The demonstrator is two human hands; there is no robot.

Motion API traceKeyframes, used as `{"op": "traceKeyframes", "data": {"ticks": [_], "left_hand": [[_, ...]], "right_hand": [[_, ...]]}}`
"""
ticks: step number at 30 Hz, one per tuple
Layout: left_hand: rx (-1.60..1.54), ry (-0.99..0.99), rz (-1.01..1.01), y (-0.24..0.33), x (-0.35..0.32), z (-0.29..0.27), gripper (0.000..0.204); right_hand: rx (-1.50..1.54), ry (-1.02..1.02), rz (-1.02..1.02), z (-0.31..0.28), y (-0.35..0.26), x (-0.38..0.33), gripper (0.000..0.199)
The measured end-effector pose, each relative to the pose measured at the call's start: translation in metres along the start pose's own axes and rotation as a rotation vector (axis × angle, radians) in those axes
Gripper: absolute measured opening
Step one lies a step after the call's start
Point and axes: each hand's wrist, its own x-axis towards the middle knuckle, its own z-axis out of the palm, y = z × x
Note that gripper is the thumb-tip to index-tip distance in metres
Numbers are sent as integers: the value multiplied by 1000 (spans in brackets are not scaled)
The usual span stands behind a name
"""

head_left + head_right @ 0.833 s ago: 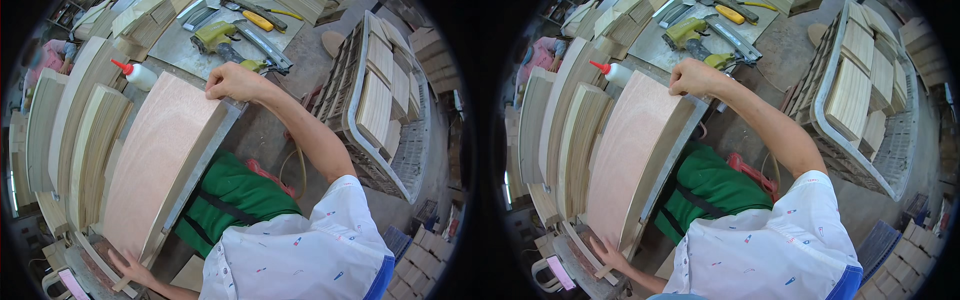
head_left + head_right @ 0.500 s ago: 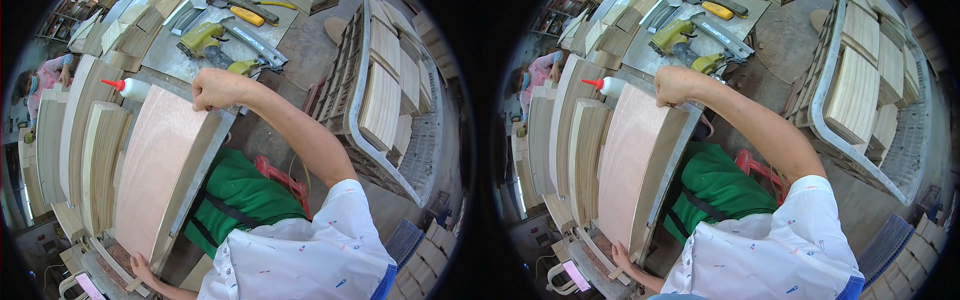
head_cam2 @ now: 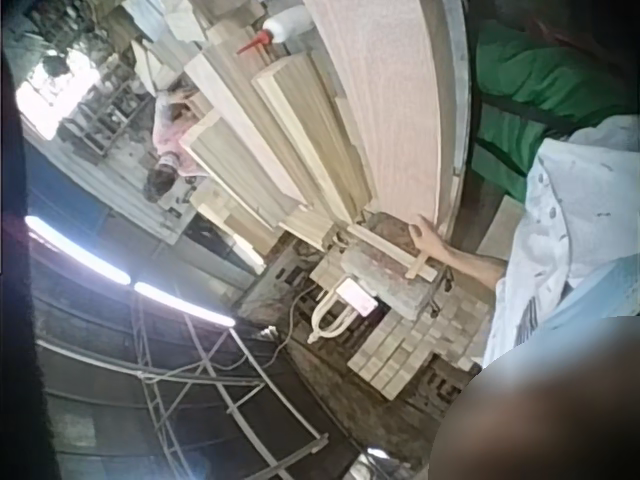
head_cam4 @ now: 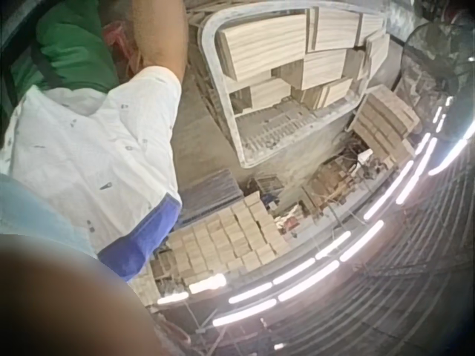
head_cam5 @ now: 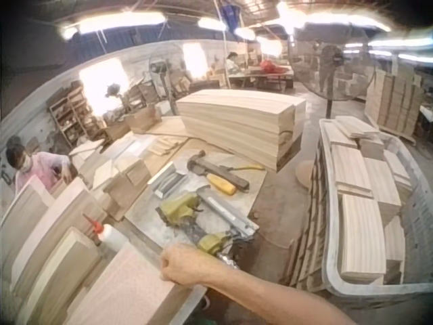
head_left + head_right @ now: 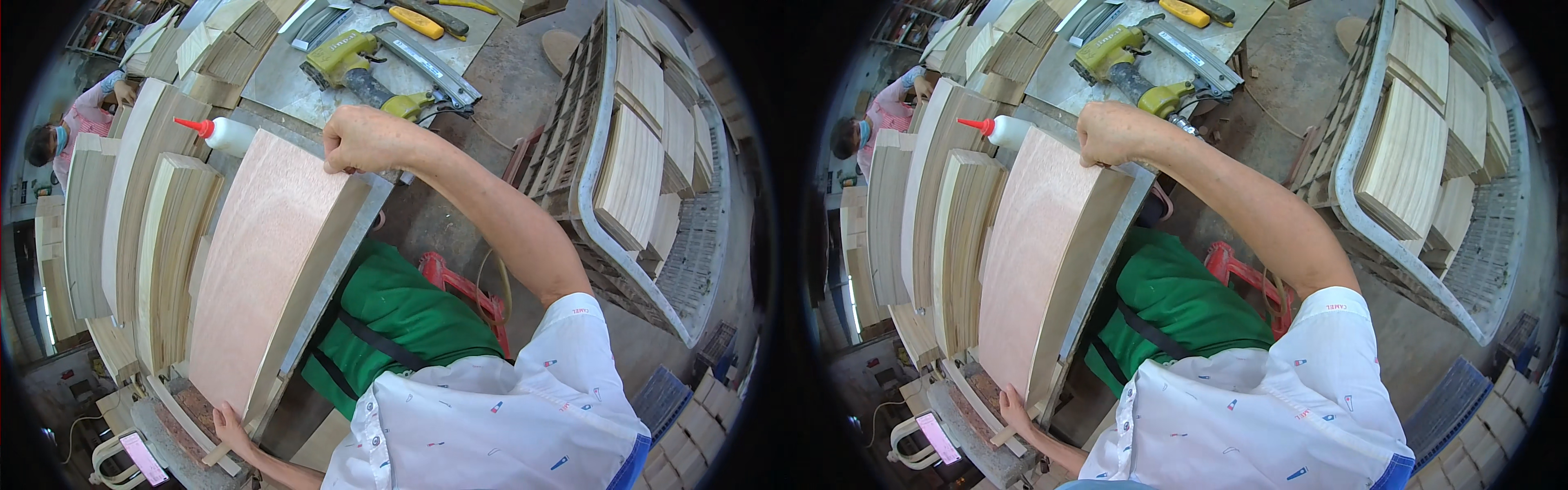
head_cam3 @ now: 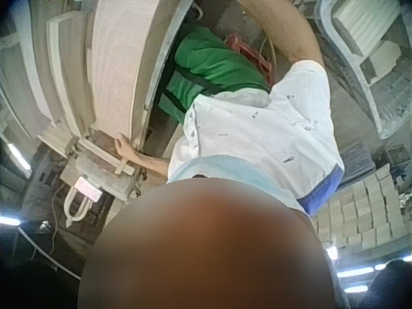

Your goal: Applying glue and using a pneumatic nail gun to assemble wooden drawer components at a workbench.

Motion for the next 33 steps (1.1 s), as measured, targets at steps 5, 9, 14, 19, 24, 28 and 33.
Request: {"op": "traceKeyframes", "data": {"ticks": [5, 9, 14, 19, 24, 28, 33], "left_hand": [[-41, -11, 51, -9, 2, -1, 53], [-71, -28, 32, -7, 1, 1, 52], [-19, -38, 23, -4, -1, -1, 59], [282, 95, 129, 21, -15, 10, 61], [220, -14, 547, 153, -51, 80, 52], [58, -307, 1055, 259, -90, 179, 43], [30, -309, 1337, 295, -93, 236, 39]], "right_hand": [[28, 0, 2, 1, -2, 0, 16], [12, -14, 25, -1, -5, -1, 15], [53, -16, 44, 0, -6, 0, 15], [45, -20, 44, -1, -1, 1, 14], [45, -64, 107, -7, -13, -3, 14], [85, -69, 173, -6, -10, -3, 14], [59, -99, 199, -2, -23, -4, 15]]}}
